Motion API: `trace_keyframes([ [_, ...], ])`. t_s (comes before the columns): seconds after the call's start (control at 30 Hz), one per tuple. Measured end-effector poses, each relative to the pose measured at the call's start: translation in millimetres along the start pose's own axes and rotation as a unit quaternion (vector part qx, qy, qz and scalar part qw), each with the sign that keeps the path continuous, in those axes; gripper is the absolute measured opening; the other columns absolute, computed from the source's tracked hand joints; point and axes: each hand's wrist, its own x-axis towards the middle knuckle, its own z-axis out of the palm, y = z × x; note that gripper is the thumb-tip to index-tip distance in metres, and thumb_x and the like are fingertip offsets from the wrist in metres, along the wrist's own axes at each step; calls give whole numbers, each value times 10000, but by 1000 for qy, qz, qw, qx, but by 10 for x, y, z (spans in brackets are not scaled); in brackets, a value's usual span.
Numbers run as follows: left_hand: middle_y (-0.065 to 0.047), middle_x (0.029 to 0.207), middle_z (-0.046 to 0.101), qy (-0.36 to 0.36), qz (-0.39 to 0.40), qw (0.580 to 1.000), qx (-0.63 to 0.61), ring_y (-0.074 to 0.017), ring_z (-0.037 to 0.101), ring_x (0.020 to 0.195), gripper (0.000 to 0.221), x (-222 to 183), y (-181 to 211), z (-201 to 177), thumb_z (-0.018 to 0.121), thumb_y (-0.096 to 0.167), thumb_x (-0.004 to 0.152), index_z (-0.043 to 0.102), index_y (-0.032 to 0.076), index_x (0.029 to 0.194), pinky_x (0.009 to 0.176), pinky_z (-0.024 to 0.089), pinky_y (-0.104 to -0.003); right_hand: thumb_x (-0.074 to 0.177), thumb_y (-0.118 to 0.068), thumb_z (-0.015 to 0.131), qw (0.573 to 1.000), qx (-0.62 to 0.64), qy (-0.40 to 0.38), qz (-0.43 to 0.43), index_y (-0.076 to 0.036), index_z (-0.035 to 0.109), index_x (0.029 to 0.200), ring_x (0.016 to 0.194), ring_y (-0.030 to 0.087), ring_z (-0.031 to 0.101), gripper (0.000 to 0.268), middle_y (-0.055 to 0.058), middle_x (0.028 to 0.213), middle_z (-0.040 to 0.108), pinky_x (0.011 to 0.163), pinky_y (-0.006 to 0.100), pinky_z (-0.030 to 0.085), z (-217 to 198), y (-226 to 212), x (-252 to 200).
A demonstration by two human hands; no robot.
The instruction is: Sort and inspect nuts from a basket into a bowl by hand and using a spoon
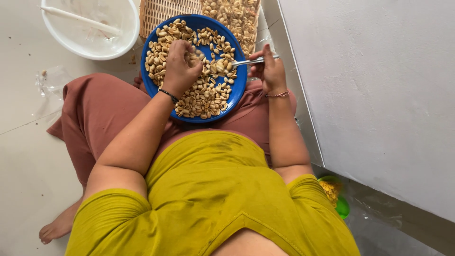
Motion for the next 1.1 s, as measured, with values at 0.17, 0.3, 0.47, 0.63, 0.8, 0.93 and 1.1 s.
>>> trace_keyframes([
  [0.17, -104, 1029, 491, -23, -29, 999, 4, -198, 506, 875, 324, -31, 7, 44, 732, 7, 816, 475, 97, 992, 708, 501, -253, 880, -536, 614, 998, 15, 3, -62, -8, 738, 853, 522, 148, 678, 544, 93, 653, 695, 490, 301, 648, 153, -334, -143],
  [0.3, -80, 998, 467, -38, -27, 999, 18, -174, 460, 829, 286, -57, 46, 90, 681, -14, 819, 456, 97, 956, 686, 463, -227, 881, -580, 578, 993, -42, -19, -111, -28, 740, 864, 517, 166, 686, 575, 87, 624, 691, 493, 284, 636, 318, -423, -178],
  [0.47, -80, 988, 488, -51, -36, 997, 39, -187, 441, 806, 286, -89, 49, 171, 746, 77, 860, 481, 101, 965, 658, 407, -254, 935, -557, 558, 960, -184, -62, -200, -30, 740, 922, 580, 132, 729, 558, 97, 733, 745, 529, 202, 634, 579, -408, -328],
  [0.63, -155, 987, 551, -27, 29, 999, 23, -416, 625, 938, 439, -140, -63, 244, 812, 3, 684, 544, 66, 1025, 825, 520, -493, 1005, -379, 713, 908, -245, -93, -326, -64, 766, 798, 535, 199, 706, 381, 105, 573, 682, 534, 324, 613, 852, -290, -413],
  [0.8, -145, 926, 562, -18, 32, 999, 21, -410, 624, 928, 404, -119, -87, 259, 841, 75, 723, 545, 109, 995, 820, 513, -494, 1007, -379, 698, 854, -325, -90, -397, -153, 746, 770, 594, 231, 663, 331, 24, 576, 680, 664, 339, 568, 973, -402, -504],
  [0.93, -147, 916, 568, -12, 21, 1000, 6, -409, 622, 924, 394, -105, -123, 311, 837, 91, 723, 548, 109, 990, 809, 507, -488, 1019, -374, 677, 848, -338, -90, -399, -159, 741, 778, 612, 235, 672, 330, 17, 581, 683, 682, 345, 569, 938, -424, -482],
  [1.1, -139, 860, 600, 3, 43, 999, -9, -381, 641, 857, 336, 18, -125, 449, 799, 20, 713, 571, 104, 944, 799, 516, -450, 1030, -287, 701, 804, -343, -89, -478, -94, 733, 814, 692, 368, 705, 291, 139, 665, 694, 678, 424, 565, 794, -430, -377],
])
